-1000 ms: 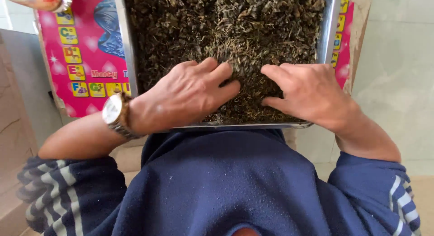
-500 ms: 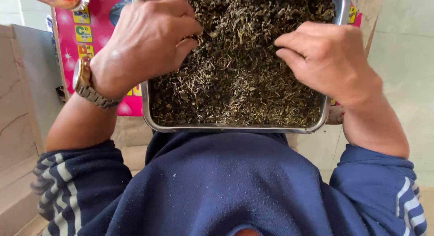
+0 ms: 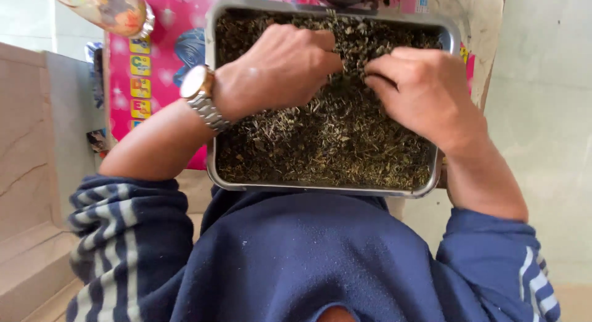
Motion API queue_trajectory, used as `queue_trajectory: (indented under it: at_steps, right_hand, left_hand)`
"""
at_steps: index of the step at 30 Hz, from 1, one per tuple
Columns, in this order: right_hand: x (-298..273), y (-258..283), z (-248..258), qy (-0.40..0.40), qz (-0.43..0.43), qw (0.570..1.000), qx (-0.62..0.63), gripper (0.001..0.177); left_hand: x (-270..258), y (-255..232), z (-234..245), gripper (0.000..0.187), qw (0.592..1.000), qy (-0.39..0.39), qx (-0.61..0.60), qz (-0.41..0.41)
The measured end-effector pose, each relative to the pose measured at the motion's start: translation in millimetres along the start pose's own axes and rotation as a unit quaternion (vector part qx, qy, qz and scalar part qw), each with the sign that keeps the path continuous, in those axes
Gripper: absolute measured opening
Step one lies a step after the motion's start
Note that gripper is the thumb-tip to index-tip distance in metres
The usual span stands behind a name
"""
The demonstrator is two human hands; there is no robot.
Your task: Manually sorting dried tea leaves to remove stems and debris
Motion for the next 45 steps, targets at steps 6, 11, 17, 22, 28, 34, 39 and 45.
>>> queue_trajectory:
  at_steps: [6,11,17,22,28,34,39,45]
  right_hand:
    - [-3.2,22.0,-4.7,0.161,-0.138,0.977,-0.031,0.025]
    - [-12.5,20.5,-22.4,0.145,-0.129,0.979,-0.056,0.026]
    - [-11.3,17.1,-23.8,0.094,-0.111,0.989,-0.033,0.021]
    - [-10.1,10.5,-18.2,-0.039,-0.136,0.989,0.040,0.024]
    - [-6.8,21.7,-17.3,-0.106,-0.098,0.983,0.114,0.005]
    - [-4.6,19.4,-16.5,-0.118,-0.106,0.974,0.160,0.007]
    - [-6.7,17.0,-22.8,-0.123,-0.133,0.959,0.217,0.009]
    - [-1.5,22.0,-12.8,-0.116,-0.129,0.959,0.226,0.019]
  left_hand:
    - [4.0,4.3,2.3,0.013,0.998,0.018,-0.018,0.063]
    - [0.9,0.6,1.5,0.005,0.991,-0.034,-0.112,0.063]
    - [-5.0,7.3,-16.6,0.009,0.975,-0.112,-0.188,0.031]
    - [-6.1,12.1,-27.6,0.009,0.972,-0.136,-0.189,0.034]
    - [-7.8,3.5,-20.2,0.008,0.971,-0.164,-0.172,0.018]
    - [-7.7,-0.7,-10.9,0.006,0.959,-0.184,-0.216,0.012]
    - [-7.9,-8.7,-0.5,0.021,0.946,-0.213,-0.243,-0.009]
    - [-9.4,-5.1,-6.0,0.006,0.953,-0.233,-0.190,-0.040]
Point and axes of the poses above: each hand's wrist, its own x-axis towards the middle knuckle, its own z-axis out of the back of the hand, y = z × x, the point moved 2 cm from there along x, towards the middle knuckle, and after that the axes turned 13 degrees about -y, right-handed, at the moved point
